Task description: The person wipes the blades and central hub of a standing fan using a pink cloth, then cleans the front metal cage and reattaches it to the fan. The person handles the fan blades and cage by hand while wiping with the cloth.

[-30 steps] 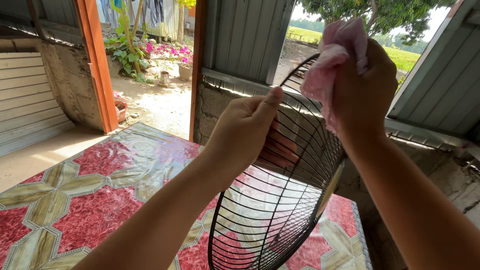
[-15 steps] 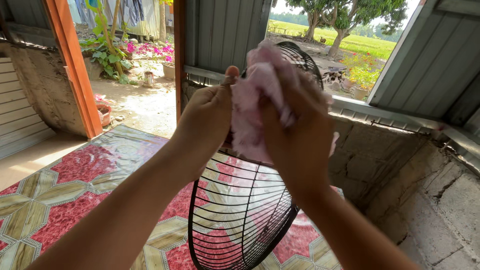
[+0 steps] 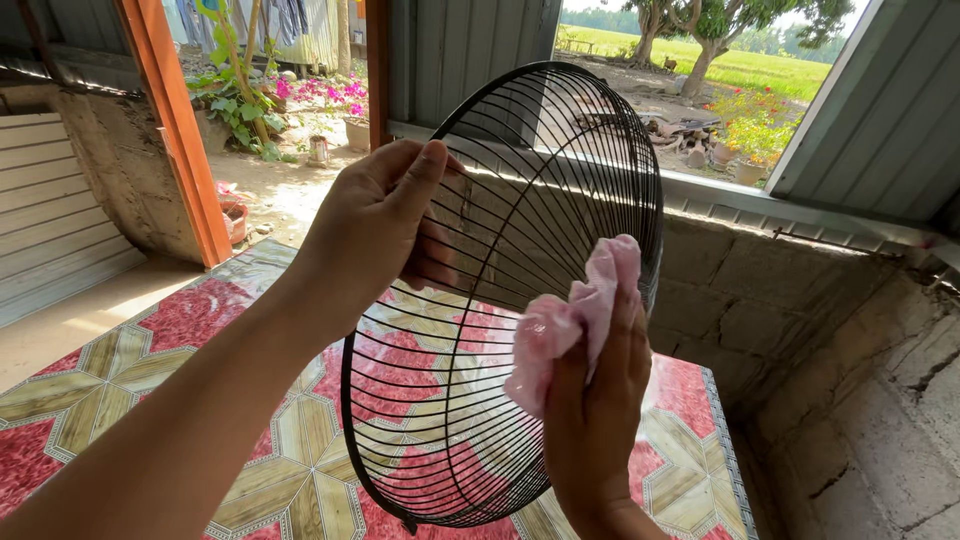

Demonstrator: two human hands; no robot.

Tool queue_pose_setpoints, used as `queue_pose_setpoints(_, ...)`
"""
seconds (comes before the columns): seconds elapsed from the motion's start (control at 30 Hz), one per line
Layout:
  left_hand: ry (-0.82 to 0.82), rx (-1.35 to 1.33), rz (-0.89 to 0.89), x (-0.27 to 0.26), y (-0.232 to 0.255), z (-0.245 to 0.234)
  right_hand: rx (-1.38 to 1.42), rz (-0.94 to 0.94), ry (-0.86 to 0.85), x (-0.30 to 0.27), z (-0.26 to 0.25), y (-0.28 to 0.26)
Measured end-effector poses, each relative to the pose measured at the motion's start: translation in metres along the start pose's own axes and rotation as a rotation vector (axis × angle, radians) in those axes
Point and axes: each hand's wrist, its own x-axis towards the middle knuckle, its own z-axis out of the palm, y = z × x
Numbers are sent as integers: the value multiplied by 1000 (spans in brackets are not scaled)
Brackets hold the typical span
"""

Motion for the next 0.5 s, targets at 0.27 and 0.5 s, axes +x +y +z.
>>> queue_pose_setpoints(0.27, 13, 157, -112, 17, 14, -16, -251, -302, 22, 60, 4, 3)
queue_pose_setpoints(0.5, 86, 86, 255, 34, -5, 8, -372, -464, 21, 97, -4, 13)
